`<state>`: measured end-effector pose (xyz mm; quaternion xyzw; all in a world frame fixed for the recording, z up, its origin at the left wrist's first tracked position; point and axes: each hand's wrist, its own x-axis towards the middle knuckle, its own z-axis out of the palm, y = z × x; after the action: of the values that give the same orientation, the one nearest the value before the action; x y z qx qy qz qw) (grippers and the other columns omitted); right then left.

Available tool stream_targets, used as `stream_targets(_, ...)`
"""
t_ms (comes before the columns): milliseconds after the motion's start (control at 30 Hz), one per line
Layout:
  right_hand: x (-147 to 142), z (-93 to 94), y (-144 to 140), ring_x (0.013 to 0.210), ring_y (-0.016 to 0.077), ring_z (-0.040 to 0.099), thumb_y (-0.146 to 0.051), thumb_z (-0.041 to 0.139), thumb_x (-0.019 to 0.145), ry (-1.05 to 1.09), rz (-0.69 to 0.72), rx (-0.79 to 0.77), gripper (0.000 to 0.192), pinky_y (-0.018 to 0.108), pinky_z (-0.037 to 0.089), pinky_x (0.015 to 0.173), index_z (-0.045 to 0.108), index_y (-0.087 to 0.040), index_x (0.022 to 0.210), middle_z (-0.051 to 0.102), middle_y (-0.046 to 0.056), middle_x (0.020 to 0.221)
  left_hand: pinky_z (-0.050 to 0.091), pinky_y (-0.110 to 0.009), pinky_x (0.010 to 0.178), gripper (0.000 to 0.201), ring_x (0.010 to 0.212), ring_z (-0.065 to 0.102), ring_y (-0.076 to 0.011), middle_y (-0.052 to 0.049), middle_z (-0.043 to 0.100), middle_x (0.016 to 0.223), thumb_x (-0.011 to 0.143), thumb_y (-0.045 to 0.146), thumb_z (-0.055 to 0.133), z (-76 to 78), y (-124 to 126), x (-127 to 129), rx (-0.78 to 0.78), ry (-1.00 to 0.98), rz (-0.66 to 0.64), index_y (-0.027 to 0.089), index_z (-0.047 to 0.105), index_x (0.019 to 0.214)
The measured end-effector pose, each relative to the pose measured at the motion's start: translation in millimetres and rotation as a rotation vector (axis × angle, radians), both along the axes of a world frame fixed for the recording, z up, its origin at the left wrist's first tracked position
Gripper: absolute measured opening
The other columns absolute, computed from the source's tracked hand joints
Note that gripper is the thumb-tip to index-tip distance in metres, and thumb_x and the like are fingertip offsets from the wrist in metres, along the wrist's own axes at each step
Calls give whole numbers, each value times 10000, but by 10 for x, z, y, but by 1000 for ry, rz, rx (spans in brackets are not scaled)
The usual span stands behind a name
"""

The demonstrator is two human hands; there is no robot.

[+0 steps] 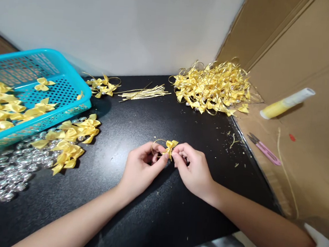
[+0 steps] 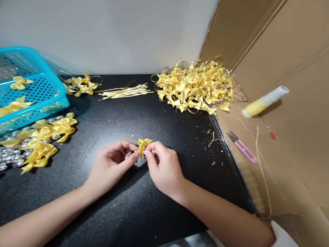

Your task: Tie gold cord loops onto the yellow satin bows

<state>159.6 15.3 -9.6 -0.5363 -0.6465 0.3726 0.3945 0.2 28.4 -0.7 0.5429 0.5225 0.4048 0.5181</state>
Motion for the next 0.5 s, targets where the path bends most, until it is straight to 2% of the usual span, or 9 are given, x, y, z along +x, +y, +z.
stream_targets(500, -10, 3, -20, 534, 91, 517, -215, 497, 924, 60, 17, -16, 156, 210, 415, 551, 516, -199, 770, 536, -37, 617, 385, -236, 557, 144, 582, 474, -109, -2, 604, 651, 814, 245, 673, -70, -16, -30, 105, 69, -48, 167, 671, 693)
